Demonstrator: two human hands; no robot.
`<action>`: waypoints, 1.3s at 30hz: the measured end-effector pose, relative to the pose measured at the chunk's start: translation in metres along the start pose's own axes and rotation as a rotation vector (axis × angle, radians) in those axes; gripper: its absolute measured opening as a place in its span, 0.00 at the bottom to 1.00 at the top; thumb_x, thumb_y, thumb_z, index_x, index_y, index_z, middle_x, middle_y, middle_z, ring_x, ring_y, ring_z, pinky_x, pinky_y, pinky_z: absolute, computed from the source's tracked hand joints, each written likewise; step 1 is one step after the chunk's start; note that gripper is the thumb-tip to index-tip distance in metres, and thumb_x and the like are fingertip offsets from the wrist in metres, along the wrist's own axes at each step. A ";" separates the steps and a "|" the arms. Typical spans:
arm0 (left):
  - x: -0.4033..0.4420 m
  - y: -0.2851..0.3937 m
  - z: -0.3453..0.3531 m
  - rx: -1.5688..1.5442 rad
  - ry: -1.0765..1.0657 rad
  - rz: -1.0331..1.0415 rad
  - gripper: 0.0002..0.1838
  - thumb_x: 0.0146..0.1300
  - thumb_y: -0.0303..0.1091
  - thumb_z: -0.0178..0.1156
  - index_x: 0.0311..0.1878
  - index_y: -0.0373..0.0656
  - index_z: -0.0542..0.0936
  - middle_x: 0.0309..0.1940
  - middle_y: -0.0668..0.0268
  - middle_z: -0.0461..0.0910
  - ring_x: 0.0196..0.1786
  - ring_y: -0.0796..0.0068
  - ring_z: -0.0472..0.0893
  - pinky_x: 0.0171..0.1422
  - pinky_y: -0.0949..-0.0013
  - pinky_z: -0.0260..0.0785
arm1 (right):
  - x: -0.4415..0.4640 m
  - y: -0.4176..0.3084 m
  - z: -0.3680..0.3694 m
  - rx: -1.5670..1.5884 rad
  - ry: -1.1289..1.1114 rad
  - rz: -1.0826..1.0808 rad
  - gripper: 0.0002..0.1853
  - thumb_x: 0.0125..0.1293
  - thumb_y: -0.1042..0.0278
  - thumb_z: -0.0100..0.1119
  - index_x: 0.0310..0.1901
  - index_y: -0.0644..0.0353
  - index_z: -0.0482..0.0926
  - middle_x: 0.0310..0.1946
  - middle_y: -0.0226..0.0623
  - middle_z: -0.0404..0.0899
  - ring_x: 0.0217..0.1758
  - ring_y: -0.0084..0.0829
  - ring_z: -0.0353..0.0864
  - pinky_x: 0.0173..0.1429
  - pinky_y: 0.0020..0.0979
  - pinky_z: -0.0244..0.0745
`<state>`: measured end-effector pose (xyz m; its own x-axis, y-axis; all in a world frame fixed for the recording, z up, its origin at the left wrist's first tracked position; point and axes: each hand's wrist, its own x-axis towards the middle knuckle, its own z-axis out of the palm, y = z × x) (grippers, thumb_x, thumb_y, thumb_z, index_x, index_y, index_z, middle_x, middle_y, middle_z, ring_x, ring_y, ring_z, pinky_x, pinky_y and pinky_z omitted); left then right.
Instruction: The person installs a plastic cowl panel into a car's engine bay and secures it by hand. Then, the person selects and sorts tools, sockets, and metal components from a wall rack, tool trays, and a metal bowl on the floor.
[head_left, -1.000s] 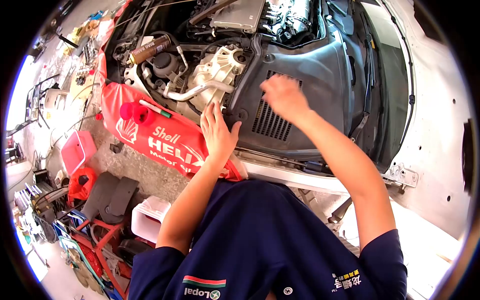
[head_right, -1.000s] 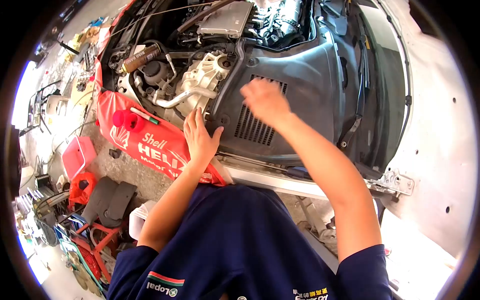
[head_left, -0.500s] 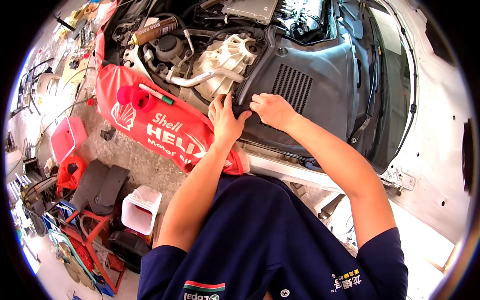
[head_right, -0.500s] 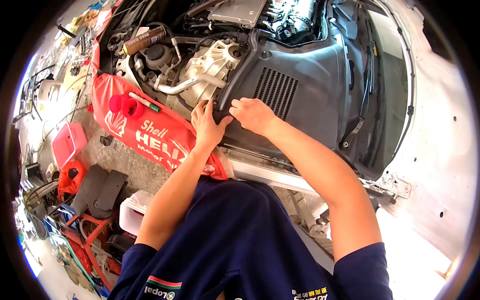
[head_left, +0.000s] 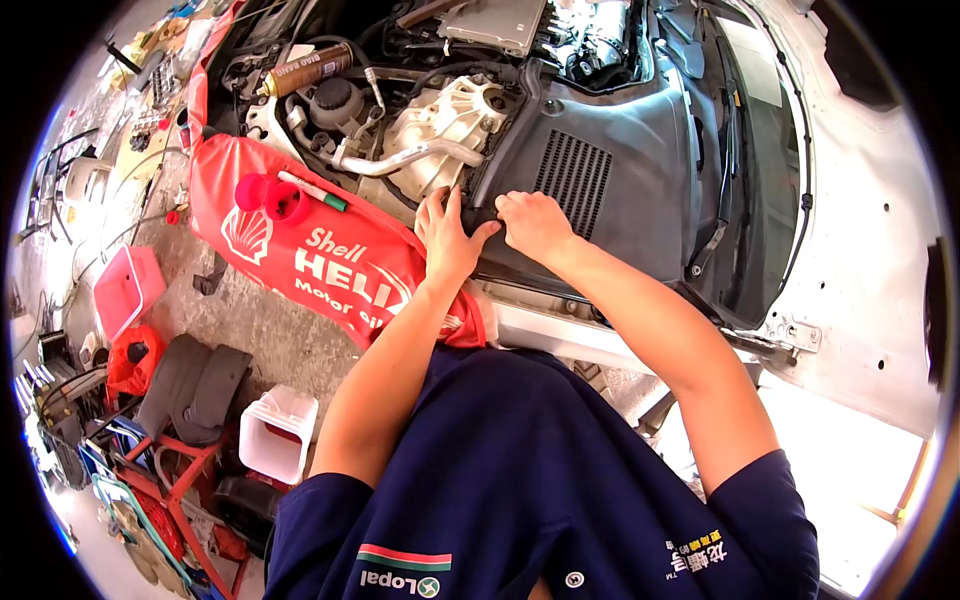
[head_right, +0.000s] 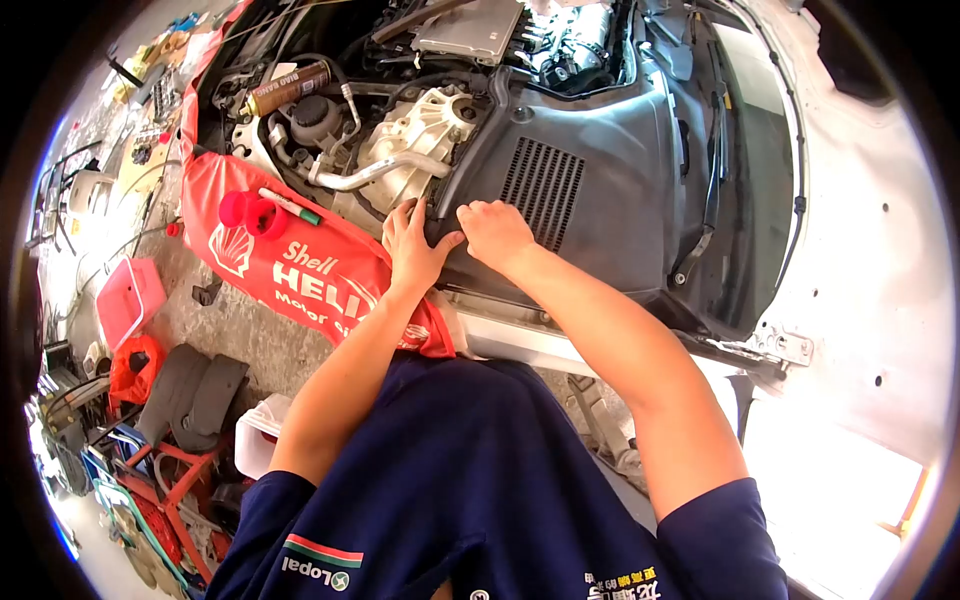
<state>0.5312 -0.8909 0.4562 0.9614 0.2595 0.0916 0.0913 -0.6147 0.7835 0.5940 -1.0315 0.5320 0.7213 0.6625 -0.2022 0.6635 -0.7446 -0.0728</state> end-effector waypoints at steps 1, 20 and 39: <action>0.000 0.001 0.000 -0.002 0.007 0.006 0.46 0.51 0.53 0.74 0.69 0.38 0.70 0.67 0.52 0.65 0.70 0.47 0.60 0.74 0.48 0.51 | 0.000 -0.002 0.000 0.013 0.009 0.039 0.10 0.52 0.72 0.64 0.36 0.62 0.79 0.36 0.45 0.83 0.39 0.46 0.86 0.44 0.43 0.82; 0.001 0.001 -0.003 -0.049 -0.005 0.008 0.43 0.49 0.45 0.75 0.67 0.37 0.70 0.66 0.52 0.65 0.70 0.47 0.60 0.74 0.47 0.51 | 0.047 -0.023 -0.013 0.964 -0.076 1.231 0.12 0.54 0.72 0.50 0.19 0.68 0.77 0.17 0.42 0.78 0.17 0.34 0.79 0.24 0.37 0.73; -0.001 0.035 -0.019 -0.044 0.038 0.340 0.32 0.58 0.35 0.67 0.66 0.41 0.71 0.67 0.52 0.66 0.71 0.47 0.62 0.74 0.48 0.52 | -0.012 0.067 -0.066 0.367 0.331 0.544 0.12 0.65 0.68 0.61 0.48 0.61 0.80 0.37 0.49 0.84 0.45 0.51 0.82 0.50 0.47 0.76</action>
<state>0.5288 -0.8984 0.4958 0.9245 0.0730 0.3742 -0.2448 -0.6386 0.7295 0.6425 -1.0840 0.5939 0.9905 0.1376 -0.0016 0.1266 -0.9160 -0.3807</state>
